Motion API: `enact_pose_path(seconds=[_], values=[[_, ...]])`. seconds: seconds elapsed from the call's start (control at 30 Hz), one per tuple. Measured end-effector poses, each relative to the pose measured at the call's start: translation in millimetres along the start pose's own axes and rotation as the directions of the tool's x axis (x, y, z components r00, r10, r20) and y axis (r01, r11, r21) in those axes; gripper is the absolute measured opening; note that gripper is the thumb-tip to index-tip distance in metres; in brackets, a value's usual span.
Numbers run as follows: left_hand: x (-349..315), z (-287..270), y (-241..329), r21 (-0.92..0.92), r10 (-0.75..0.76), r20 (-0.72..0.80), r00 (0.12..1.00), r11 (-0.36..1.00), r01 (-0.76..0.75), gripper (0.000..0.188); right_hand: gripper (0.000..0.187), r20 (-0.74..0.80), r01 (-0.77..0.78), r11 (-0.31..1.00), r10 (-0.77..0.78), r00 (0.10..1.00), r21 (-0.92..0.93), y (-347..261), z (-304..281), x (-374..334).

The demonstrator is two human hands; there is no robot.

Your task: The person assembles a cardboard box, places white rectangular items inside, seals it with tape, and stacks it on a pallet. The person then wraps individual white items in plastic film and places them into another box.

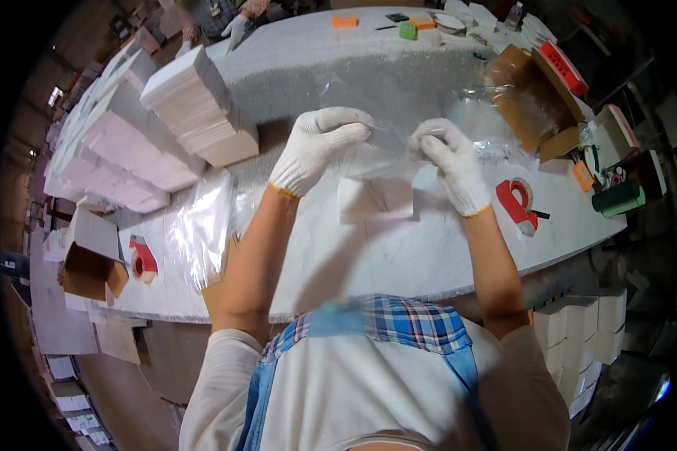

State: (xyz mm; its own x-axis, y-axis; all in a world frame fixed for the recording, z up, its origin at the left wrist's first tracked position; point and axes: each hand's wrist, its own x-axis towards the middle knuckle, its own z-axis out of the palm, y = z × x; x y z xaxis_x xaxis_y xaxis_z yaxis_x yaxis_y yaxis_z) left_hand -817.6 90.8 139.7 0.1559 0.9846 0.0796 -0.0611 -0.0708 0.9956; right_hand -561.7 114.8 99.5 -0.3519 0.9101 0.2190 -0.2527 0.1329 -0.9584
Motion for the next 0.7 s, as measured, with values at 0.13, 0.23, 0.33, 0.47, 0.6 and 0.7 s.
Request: enact_pose_path(seconds=[0.13, 0.23, 0.33, 0.47, 0.6, 0.7], values=[[-63, 7, 0, 0.457, 0.207, 0.170, 0.963, 0.850, -0.263, 0.017, 0.013, 0.035, -0.080, 0.971, 0.090, 0.995, -0.227, -4, -17, -53], [-112, 10, -29, 0.563, 0.439, 0.488, 0.754, 0.502, -0.656, 0.025, 0.011, 0.183, -0.349, 0.903, 0.398, 0.899, -0.251, -10, -14, -101], [-146, 25, -44, 0.673, 0.135, 0.597, 0.790, 0.450, -0.586, 0.035, 0.011, 0.316, -0.307, 0.878, 0.428, 0.847, -0.367, 1, -4, -134], [-165, 29, -101, 0.666, 0.196, 0.587, 0.785, 0.435, -0.607, 0.023, 0.017, 0.501, 0.188, 0.732, 0.234, 0.833, -0.655, 39, 1, -149], [-169, 24, -164, 0.737, 0.075, 0.582, 0.810, 0.372, -0.564, 0.025, 0.019, 0.474, 0.234, 0.582, 0.302, 0.827, -0.779, 88, 1, -159], [-166, 30, -193, 0.808, -0.216, 0.556, 0.803, 0.366, -0.461, 0.023, 0.017, 0.511, 0.314, 0.540, 0.263, 0.818, -0.781, 103, 2, -156]])
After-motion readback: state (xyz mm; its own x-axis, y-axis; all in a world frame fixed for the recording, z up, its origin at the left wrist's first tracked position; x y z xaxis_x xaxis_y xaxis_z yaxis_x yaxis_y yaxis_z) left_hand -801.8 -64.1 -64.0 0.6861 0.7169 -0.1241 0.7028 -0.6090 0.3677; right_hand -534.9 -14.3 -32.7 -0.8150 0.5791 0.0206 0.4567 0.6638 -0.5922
